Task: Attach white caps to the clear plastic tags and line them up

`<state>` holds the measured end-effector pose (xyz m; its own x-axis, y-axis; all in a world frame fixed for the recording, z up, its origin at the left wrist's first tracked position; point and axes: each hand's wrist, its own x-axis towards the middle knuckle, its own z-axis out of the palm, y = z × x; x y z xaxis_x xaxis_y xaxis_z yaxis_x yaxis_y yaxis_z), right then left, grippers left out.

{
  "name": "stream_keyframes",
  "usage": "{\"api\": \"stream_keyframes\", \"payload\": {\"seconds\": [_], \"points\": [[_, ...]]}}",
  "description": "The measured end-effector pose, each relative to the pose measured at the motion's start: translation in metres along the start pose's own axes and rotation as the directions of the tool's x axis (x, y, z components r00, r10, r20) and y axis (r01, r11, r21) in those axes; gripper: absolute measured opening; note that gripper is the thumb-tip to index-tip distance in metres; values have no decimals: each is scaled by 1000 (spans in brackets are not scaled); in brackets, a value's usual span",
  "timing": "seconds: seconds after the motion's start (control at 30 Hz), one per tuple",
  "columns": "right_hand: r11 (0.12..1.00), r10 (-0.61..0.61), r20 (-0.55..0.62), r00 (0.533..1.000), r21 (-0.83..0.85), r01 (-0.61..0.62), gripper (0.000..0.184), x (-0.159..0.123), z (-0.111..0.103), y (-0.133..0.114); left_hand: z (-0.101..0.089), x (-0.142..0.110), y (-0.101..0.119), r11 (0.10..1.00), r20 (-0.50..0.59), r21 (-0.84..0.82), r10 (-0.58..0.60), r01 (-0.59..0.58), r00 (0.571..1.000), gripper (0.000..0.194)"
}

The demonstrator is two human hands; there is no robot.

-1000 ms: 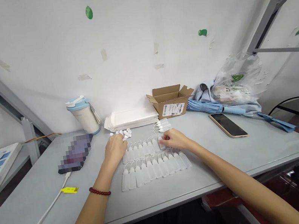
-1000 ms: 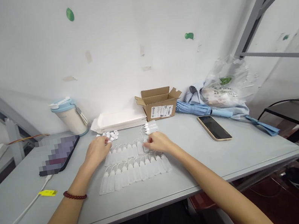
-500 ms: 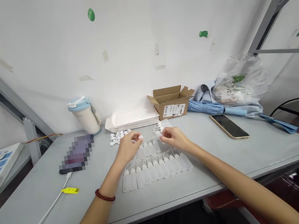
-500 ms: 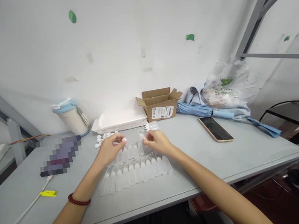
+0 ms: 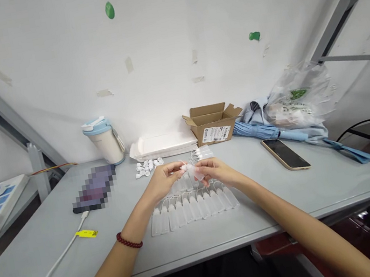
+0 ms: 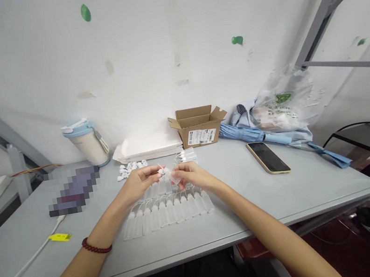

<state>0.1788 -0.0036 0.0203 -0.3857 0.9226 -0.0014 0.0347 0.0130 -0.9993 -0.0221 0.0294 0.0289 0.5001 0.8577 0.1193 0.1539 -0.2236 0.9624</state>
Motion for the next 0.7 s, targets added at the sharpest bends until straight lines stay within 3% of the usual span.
{"api": "stream_keyframes", "payload": {"seconds": [0.2,0.47,0.7], "points": [[1000,16,41,999,18,-17,28,1,-2,0,1,-1,2,992,18,124,29,-31,999,34],[999,-4,-70,998,-42,1,29,3,2,4,3,-4,4,948,106,300,81,-109,991,30],[983,-48,-167,985,-181,17,30,3,7,7,7,-6,5,950,107,309,3,-36,994,36]]}}
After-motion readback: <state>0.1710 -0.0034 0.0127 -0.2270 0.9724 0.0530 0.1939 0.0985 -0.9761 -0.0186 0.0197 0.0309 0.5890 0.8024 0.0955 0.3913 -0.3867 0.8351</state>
